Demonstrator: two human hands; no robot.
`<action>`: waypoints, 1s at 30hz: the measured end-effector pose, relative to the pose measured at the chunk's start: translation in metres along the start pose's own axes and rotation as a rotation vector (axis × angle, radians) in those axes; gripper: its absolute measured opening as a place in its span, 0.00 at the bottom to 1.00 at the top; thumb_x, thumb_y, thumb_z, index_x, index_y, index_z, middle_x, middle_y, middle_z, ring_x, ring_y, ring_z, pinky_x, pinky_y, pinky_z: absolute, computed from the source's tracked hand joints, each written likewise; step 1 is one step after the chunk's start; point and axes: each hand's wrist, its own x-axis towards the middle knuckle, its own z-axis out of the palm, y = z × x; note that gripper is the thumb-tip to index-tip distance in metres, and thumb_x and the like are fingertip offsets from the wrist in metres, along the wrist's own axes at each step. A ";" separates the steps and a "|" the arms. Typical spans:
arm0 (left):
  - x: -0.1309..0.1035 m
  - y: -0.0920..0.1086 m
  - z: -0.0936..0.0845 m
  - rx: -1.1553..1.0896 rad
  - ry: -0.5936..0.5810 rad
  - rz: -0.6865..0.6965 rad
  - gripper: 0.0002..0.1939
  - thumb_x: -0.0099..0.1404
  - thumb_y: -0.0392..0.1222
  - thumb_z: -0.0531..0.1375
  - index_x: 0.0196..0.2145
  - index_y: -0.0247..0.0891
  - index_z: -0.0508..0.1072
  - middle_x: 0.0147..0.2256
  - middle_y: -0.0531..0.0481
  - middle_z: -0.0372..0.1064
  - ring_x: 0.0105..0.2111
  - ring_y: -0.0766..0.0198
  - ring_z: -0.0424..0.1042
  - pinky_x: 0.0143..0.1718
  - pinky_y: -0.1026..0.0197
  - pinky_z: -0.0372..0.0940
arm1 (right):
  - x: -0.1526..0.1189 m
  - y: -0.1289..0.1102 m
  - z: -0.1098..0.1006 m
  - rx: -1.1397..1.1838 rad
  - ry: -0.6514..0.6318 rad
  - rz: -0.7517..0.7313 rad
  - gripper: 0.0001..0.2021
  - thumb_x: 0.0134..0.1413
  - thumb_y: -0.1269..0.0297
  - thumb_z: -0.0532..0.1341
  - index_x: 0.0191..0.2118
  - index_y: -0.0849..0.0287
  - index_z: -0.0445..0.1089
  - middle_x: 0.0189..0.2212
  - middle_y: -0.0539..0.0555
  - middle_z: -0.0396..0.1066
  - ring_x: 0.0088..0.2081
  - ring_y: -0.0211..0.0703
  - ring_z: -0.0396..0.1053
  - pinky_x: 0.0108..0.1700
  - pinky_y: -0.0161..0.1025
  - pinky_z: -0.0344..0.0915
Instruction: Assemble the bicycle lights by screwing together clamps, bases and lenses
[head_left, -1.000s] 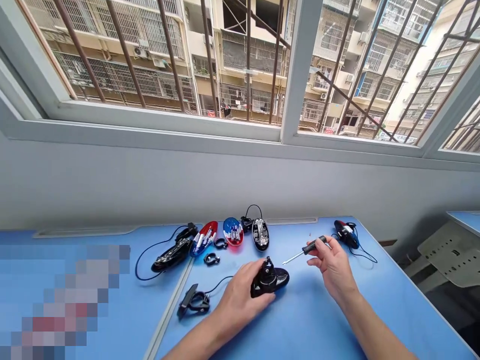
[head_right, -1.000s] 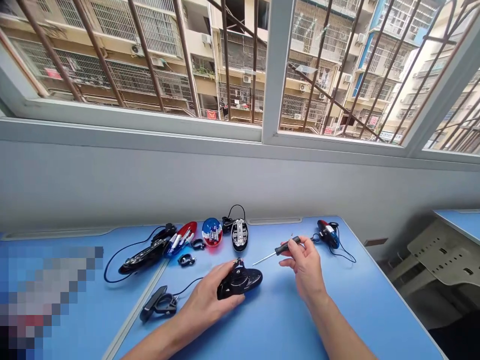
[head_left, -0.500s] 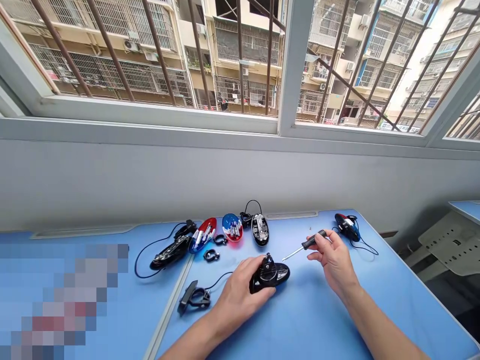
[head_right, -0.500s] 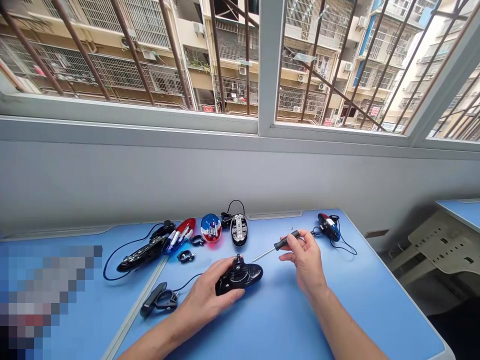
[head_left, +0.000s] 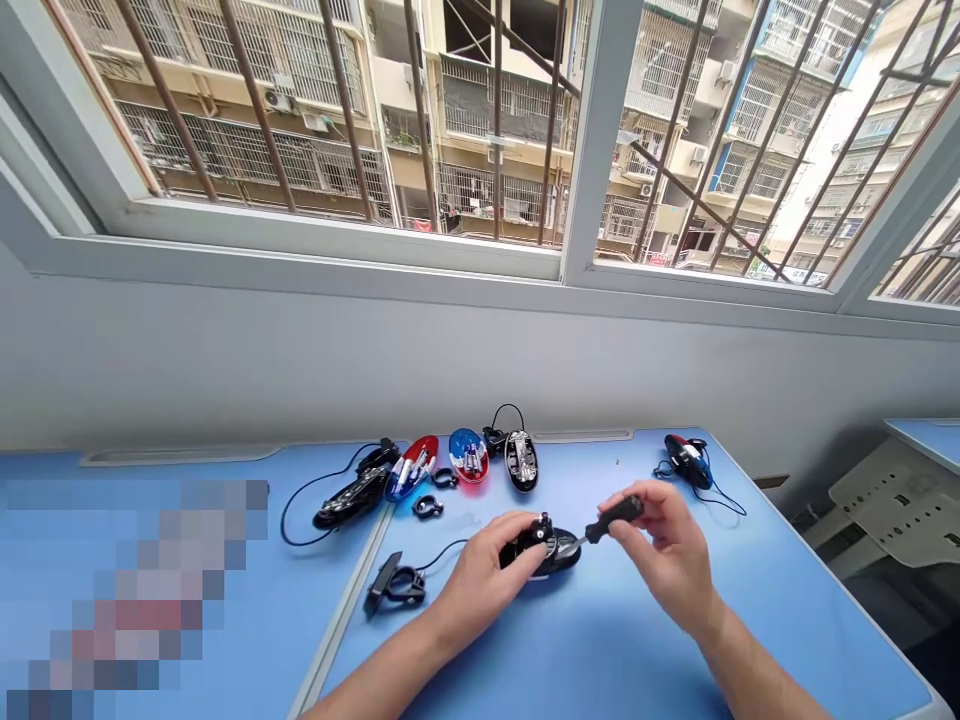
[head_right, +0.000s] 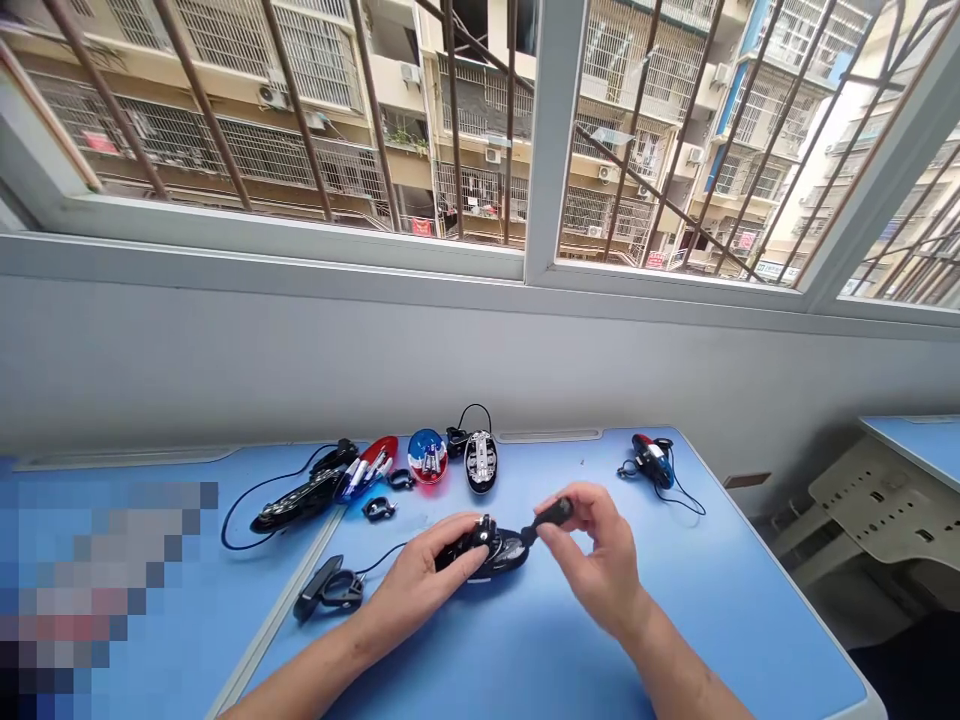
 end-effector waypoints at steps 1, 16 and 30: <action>0.000 0.000 0.000 -0.019 -0.003 -0.002 0.09 0.62 0.42 0.55 0.35 0.39 0.74 0.39 0.48 0.73 0.41 0.56 0.71 0.45 0.59 0.65 | -0.002 -0.004 0.002 -0.056 -0.008 -0.086 0.10 0.53 0.71 0.63 0.41 0.54 0.67 0.34 0.51 0.75 0.35 0.40 0.74 0.36 0.38 0.73; -0.004 0.015 -0.005 -0.228 0.041 -0.066 0.11 0.54 0.39 0.56 0.31 0.34 0.78 0.32 0.49 0.75 0.36 0.56 0.71 0.39 0.60 0.64 | 0.030 -0.031 0.051 -0.462 -0.123 -0.536 0.10 0.54 0.71 0.61 0.42 0.55 0.65 0.29 0.52 0.74 0.29 0.41 0.72 0.31 0.38 0.70; -0.008 0.009 0.004 -0.132 0.120 -0.002 0.08 0.57 0.39 0.57 0.30 0.41 0.77 0.34 0.50 0.76 0.38 0.57 0.72 0.44 0.59 0.65 | 0.030 -0.009 0.057 -0.337 -0.148 -0.574 0.21 0.54 0.75 0.61 0.52 0.50 0.62 0.34 0.53 0.76 0.30 0.41 0.75 0.30 0.38 0.74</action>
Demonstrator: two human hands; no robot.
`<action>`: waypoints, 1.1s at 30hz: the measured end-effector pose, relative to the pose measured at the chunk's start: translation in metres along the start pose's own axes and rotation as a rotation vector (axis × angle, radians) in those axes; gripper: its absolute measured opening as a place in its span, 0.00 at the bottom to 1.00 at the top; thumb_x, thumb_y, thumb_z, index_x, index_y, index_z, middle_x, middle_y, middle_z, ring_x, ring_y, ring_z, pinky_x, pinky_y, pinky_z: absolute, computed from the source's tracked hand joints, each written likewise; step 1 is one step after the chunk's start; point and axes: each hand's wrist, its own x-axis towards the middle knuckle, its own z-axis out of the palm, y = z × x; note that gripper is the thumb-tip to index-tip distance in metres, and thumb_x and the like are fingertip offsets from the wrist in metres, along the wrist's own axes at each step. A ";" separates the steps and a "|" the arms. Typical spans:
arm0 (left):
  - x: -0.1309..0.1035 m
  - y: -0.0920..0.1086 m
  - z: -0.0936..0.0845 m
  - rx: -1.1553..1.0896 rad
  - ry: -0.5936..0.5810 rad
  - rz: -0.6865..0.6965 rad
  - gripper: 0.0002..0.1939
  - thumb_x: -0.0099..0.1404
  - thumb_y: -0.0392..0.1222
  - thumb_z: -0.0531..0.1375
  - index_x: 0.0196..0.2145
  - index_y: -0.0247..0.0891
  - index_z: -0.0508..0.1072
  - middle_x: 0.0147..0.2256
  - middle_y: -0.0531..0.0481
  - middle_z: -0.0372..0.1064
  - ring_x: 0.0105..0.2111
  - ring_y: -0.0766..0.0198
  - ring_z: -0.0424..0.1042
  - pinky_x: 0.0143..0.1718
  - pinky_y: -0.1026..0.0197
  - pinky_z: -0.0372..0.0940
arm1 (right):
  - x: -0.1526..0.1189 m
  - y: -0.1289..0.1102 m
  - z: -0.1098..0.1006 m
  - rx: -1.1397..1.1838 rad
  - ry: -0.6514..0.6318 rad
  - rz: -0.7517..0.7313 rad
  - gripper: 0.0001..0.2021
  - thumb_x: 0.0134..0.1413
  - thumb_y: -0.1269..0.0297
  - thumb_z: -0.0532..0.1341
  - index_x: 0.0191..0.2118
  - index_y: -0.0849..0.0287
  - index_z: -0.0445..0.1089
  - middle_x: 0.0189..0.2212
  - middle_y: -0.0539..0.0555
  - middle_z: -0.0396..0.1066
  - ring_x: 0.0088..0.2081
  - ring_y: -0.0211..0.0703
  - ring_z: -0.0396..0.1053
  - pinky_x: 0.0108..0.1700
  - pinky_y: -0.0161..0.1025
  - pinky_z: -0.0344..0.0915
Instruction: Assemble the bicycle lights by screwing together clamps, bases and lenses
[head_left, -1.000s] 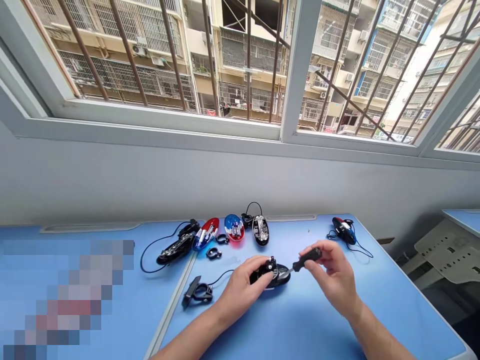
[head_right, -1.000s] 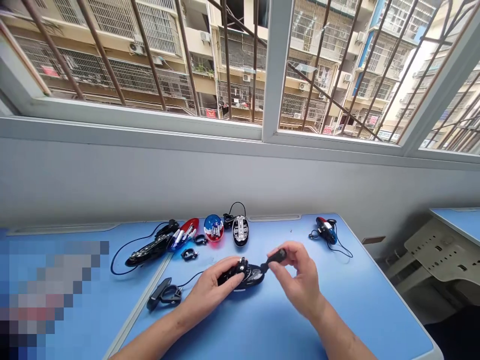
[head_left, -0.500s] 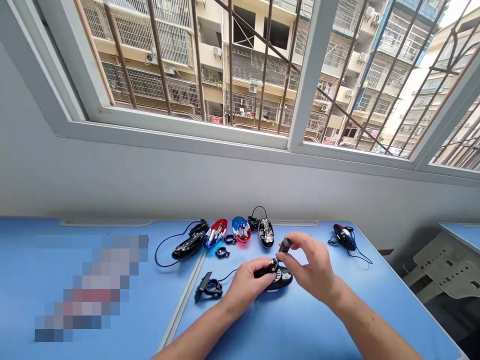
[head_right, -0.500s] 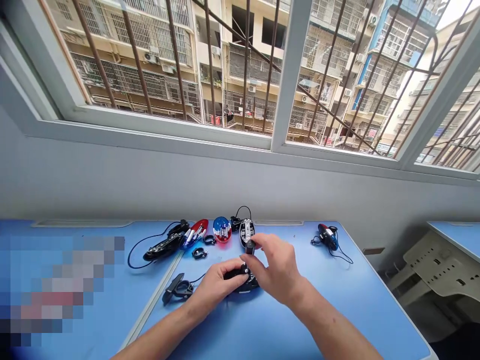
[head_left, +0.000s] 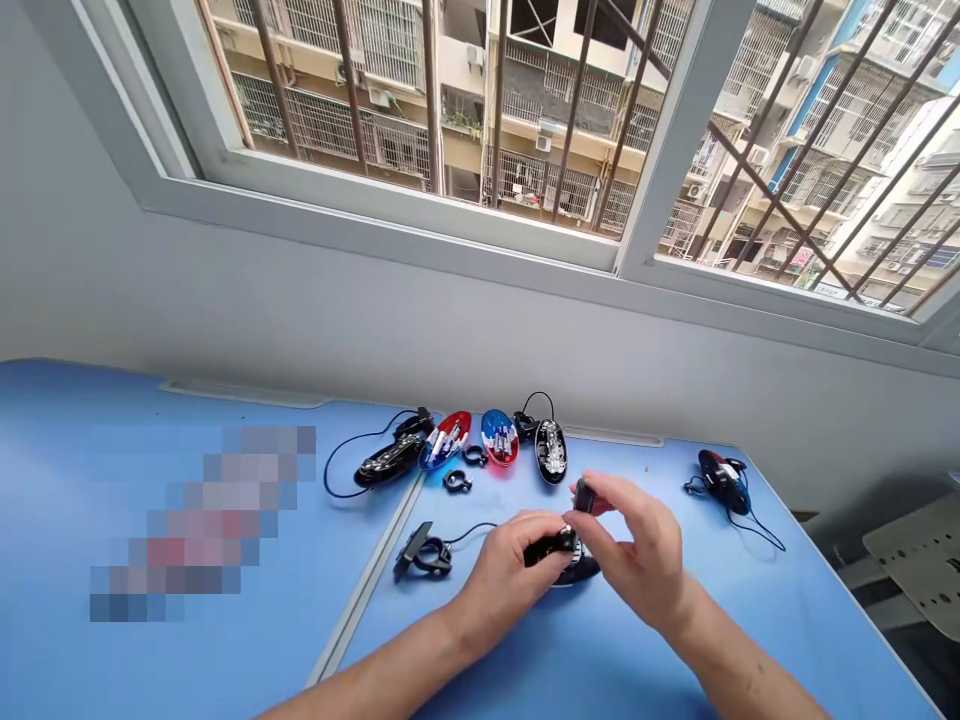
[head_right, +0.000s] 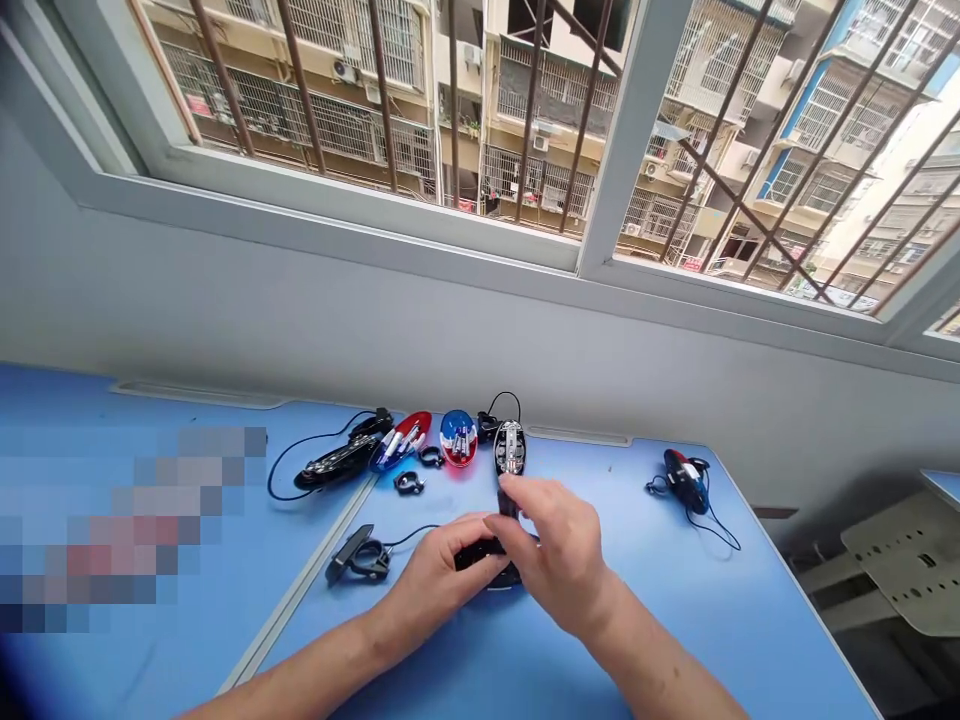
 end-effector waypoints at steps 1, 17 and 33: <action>0.000 -0.001 0.000 -0.006 -0.003 -0.004 0.08 0.57 0.40 0.57 0.30 0.40 0.77 0.35 0.50 0.76 0.38 0.57 0.72 0.43 0.59 0.65 | 0.000 0.000 -0.001 -0.005 -0.012 -0.024 0.20 0.54 0.75 0.60 0.52 0.50 0.63 0.33 0.53 0.76 0.29 0.41 0.74 0.29 0.38 0.73; 0.000 -0.002 -0.001 -0.017 -0.004 -0.056 0.09 0.57 0.39 0.56 0.33 0.39 0.76 0.35 0.50 0.75 0.37 0.58 0.71 0.43 0.60 0.66 | -0.001 -0.003 -0.003 0.066 0.005 -0.019 0.21 0.54 0.77 0.59 0.51 0.49 0.60 0.34 0.53 0.75 0.34 0.44 0.76 0.30 0.39 0.75; 0.001 -0.002 -0.001 -0.044 -0.032 -0.047 0.10 0.58 0.39 0.57 0.35 0.38 0.77 0.36 0.49 0.75 0.39 0.57 0.71 0.44 0.59 0.65 | -0.002 -0.001 0.000 0.069 -0.009 0.032 0.19 0.57 0.75 0.59 0.51 0.49 0.59 0.33 0.52 0.73 0.34 0.42 0.74 0.27 0.37 0.74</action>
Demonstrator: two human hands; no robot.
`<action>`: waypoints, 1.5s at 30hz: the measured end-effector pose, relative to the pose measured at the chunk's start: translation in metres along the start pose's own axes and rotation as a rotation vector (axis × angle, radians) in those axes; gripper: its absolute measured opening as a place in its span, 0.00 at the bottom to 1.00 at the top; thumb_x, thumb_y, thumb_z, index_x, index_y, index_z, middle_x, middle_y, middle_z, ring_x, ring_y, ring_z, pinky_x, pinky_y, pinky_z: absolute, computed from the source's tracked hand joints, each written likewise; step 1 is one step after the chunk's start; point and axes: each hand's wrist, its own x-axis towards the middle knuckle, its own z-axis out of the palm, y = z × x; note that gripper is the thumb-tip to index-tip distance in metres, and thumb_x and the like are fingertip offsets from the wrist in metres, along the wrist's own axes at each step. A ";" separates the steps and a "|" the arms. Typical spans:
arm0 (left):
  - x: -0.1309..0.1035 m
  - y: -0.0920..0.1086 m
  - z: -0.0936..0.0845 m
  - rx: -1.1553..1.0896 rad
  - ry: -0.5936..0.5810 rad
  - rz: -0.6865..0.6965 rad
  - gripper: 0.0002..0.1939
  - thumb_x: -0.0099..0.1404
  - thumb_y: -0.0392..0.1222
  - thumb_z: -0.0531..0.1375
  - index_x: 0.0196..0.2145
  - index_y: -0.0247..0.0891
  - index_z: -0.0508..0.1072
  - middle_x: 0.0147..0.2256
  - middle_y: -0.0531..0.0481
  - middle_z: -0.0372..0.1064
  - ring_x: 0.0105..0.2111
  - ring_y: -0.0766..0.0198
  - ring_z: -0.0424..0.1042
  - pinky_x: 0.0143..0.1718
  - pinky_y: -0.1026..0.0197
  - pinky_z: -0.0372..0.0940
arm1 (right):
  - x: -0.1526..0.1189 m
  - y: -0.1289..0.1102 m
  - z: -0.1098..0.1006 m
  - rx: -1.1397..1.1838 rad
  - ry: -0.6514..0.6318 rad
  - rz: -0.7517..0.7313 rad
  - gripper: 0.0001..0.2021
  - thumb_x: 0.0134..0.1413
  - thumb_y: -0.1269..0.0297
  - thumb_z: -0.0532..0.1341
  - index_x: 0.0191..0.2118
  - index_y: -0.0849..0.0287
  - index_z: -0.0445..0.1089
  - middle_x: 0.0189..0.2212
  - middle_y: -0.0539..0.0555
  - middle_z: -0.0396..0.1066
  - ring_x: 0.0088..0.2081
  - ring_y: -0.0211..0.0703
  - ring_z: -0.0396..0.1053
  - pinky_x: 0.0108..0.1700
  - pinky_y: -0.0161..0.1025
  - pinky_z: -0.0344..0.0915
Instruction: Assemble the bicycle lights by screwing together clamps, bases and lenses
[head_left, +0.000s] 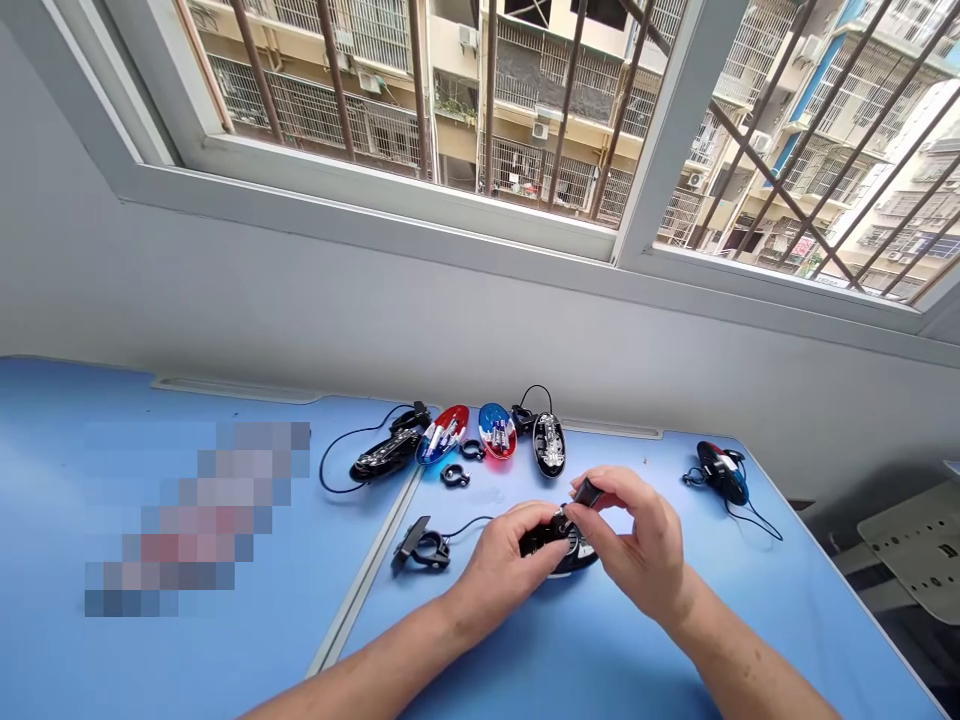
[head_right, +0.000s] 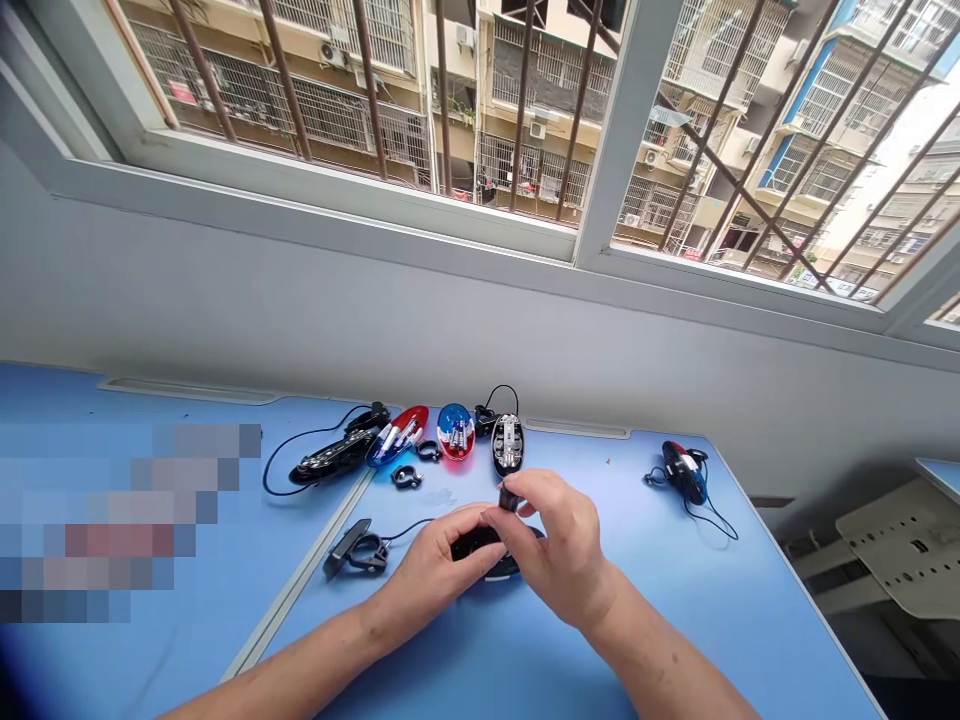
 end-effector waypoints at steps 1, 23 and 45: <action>0.000 -0.001 0.000 0.003 0.001 0.000 0.09 0.58 0.38 0.57 0.34 0.38 0.76 0.36 0.49 0.75 0.39 0.57 0.71 0.43 0.59 0.65 | 0.000 0.000 0.000 -0.003 0.000 0.005 0.18 0.57 0.74 0.59 0.51 0.50 0.59 0.32 0.52 0.72 0.34 0.42 0.74 0.27 0.37 0.73; -0.003 -0.004 0.002 0.020 0.016 -0.018 0.09 0.57 0.40 0.56 0.33 0.37 0.74 0.36 0.47 0.73 0.38 0.55 0.69 0.42 0.58 0.62 | 0.010 -0.008 -0.006 -0.062 0.037 0.011 0.15 0.54 0.78 0.59 0.46 0.54 0.64 0.30 0.51 0.68 0.30 0.39 0.67 0.27 0.37 0.70; -0.001 0.000 0.000 -0.086 -0.040 -0.045 0.08 0.55 0.41 0.57 0.29 0.37 0.75 0.34 0.47 0.73 0.38 0.55 0.68 0.42 0.58 0.61 | 0.015 -0.006 -0.016 0.184 -0.165 0.147 0.15 0.57 0.76 0.56 0.49 0.53 0.64 0.39 0.55 0.73 0.40 0.42 0.72 0.37 0.40 0.73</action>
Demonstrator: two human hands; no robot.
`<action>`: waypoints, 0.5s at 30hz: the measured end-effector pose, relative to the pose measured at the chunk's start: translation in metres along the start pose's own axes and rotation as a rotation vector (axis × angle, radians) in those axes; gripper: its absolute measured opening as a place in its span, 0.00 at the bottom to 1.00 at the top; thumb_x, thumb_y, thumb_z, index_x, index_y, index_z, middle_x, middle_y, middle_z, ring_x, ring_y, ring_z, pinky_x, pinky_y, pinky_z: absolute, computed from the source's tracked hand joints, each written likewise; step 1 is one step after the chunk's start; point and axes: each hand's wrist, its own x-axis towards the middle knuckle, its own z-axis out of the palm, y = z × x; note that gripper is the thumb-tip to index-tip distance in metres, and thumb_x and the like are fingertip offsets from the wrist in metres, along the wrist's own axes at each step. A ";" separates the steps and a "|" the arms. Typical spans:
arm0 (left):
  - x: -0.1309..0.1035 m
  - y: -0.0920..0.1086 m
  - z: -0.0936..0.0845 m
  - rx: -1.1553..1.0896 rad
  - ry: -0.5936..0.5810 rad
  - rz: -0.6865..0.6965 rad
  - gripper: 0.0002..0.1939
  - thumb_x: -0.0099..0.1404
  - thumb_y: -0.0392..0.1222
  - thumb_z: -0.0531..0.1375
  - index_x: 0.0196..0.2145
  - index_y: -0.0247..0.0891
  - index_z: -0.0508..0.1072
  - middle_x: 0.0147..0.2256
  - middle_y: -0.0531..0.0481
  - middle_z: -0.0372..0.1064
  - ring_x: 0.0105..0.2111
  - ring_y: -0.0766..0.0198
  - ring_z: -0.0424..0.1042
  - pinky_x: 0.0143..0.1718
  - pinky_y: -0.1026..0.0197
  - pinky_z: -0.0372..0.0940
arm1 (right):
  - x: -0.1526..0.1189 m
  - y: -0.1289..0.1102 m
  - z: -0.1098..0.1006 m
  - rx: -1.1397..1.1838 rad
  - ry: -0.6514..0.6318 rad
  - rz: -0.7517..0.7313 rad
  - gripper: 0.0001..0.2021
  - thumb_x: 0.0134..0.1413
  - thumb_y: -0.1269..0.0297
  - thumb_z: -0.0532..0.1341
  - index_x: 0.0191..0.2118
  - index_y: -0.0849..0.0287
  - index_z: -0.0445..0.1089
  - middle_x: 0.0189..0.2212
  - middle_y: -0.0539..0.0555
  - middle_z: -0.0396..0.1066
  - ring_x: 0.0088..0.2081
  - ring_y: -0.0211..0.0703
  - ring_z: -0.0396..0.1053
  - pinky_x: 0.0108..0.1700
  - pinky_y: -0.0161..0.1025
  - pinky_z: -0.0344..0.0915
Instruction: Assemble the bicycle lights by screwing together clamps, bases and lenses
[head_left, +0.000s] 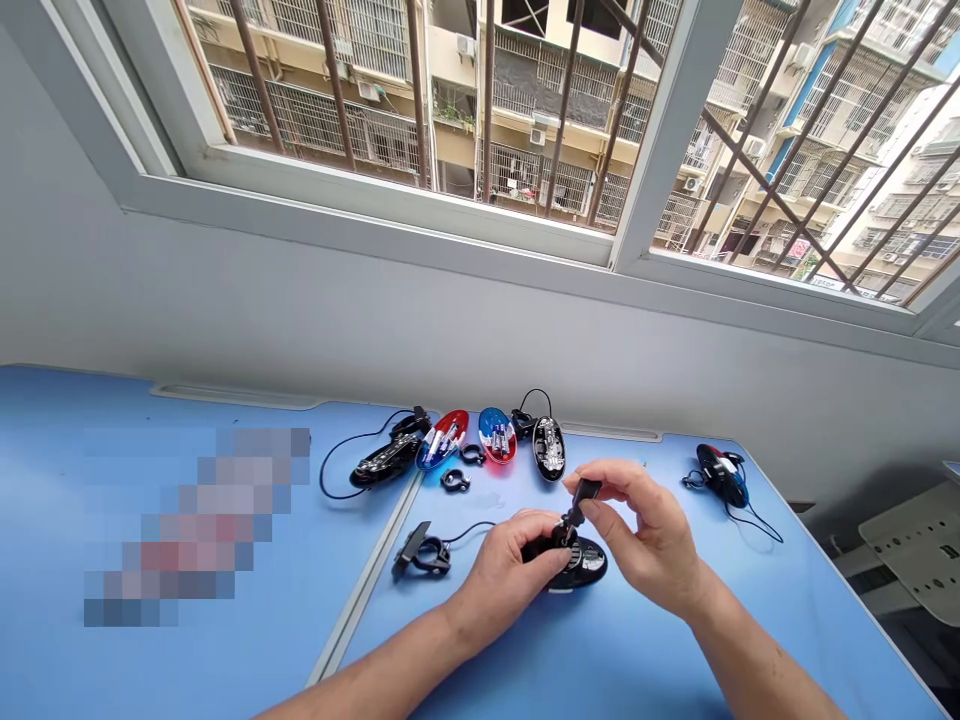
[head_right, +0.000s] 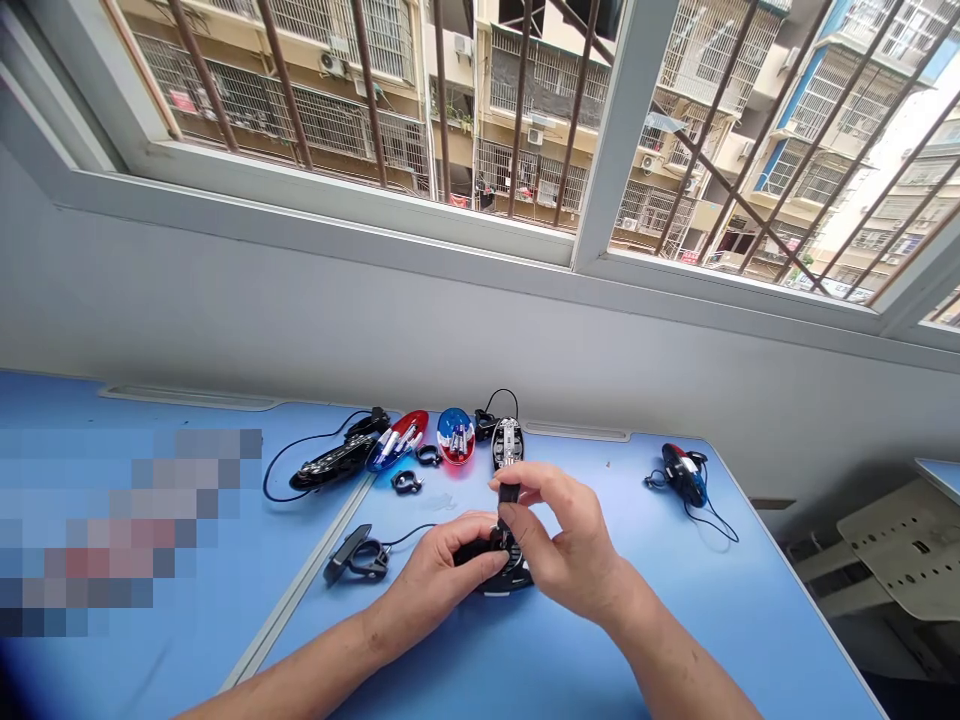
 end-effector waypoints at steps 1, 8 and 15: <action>0.000 0.001 0.000 0.010 0.004 0.007 0.08 0.55 0.41 0.57 0.29 0.37 0.75 0.33 0.48 0.73 0.38 0.55 0.68 0.42 0.58 0.61 | 0.000 0.000 0.001 -0.049 0.016 -0.038 0.15 0.57 0.75 0.57 0.49 0.53 0.64 0.38 0.55 0.72 0.39 0.43 0.71 0.35 0.40 0.72; -0.002 0.000 0.001 0.036 0.019 0.039 0.05 0.53 0.37 0.57 0.25 0.38 0.73 0.31 0.50 0.73 0.38 0.57 0.68 0.43 0.59 0.61 | 0.001 -0.007 0.001 -0.243 0.109 -0.100 0.15 0.53 0.77 0.61 0.45 0.54 0.66 0.32 0.52 0.68 0.30 0.39 0.66 0.28 0.36 0.68; -0.002 0.000 0.002 0.028 0.004 0.048 0.05 0.53 0.38 0.58 0.27 0.39 0.76 0.35 0.49 0.75 0.40 0.56 0.69 0.45 0.59 0.62 | 0.000 -0.009 -0.010 0.003 -0.083 0.060 0.17 0.57 0.76 0.56 0.50 0.53 0.64 0.40 0.53 0.74 0.40 0.41 0.73 0.37 0.37 0.72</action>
